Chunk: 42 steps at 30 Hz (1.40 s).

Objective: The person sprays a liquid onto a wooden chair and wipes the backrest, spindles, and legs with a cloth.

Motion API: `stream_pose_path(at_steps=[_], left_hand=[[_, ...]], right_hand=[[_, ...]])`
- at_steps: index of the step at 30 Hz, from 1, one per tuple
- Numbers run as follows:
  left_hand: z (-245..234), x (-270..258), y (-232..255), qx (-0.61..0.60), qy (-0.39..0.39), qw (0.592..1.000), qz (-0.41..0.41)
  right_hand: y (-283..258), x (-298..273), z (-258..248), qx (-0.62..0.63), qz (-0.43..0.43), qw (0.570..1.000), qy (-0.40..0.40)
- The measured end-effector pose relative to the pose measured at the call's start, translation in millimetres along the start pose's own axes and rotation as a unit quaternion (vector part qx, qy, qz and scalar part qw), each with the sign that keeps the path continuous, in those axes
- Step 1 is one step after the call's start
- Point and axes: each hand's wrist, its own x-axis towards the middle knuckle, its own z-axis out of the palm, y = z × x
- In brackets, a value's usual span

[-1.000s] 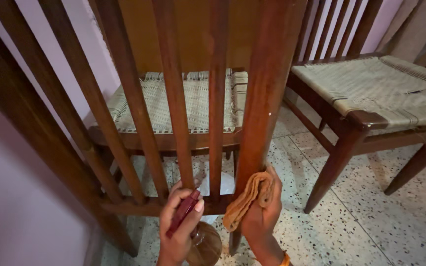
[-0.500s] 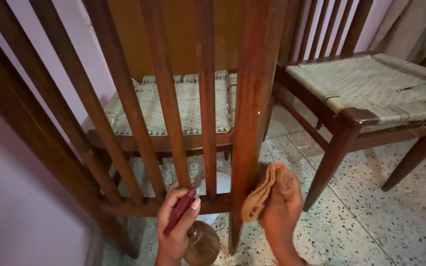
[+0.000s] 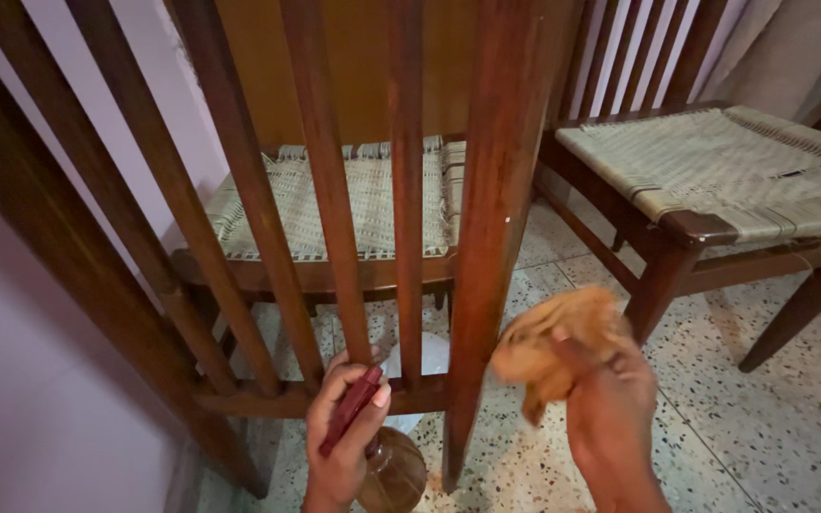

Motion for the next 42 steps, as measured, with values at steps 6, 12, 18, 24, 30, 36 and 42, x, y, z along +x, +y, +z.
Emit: stream_pose_path(at_steps=[6,12,18,24,30,36,42], left_hand=[[-3.0,-0.4,-6.0,0.006,-0.016,0.999,0.04],[-10.2,-0.1,-16.9,0.049,-0.02,0.994,0.099],[-7.9,1.0,-9.0,-0.007,-0.015,0.999,0.033],[-5.5,2.0,-3.2,0.022,-0.02,0.998,0.056],[-5.4,2.4,-2.5,0.025,-0.011,0.999,0.023],[-4.5,3.0,-0.1,0.024,-0.004,0.999,0.026],[-10.0,4.2,-7.0,0.035,-0.017,0.998,0.038]], right_hand=[[4.0,-12.7,23.1,0.079,0.066,0.989,0.107],[17.2,-21.4,28.4,0.041,0.152,0.984,0.085],[44.7,-27.9,15.6,-0.083,-0.085,0.993,0.008],[79.9,-45.4,17.7,-0.019,-0.174,0.962,-0.209],[87.8,-34.3,23.3,0.109,-0.17,0.973,-0.114],[90.1,-34.1,48.3,-0.051,-0.2,0.975,-0.083],[90.9,-38.4,43.8,-0.103,-0.23,0.96,-0.119]])
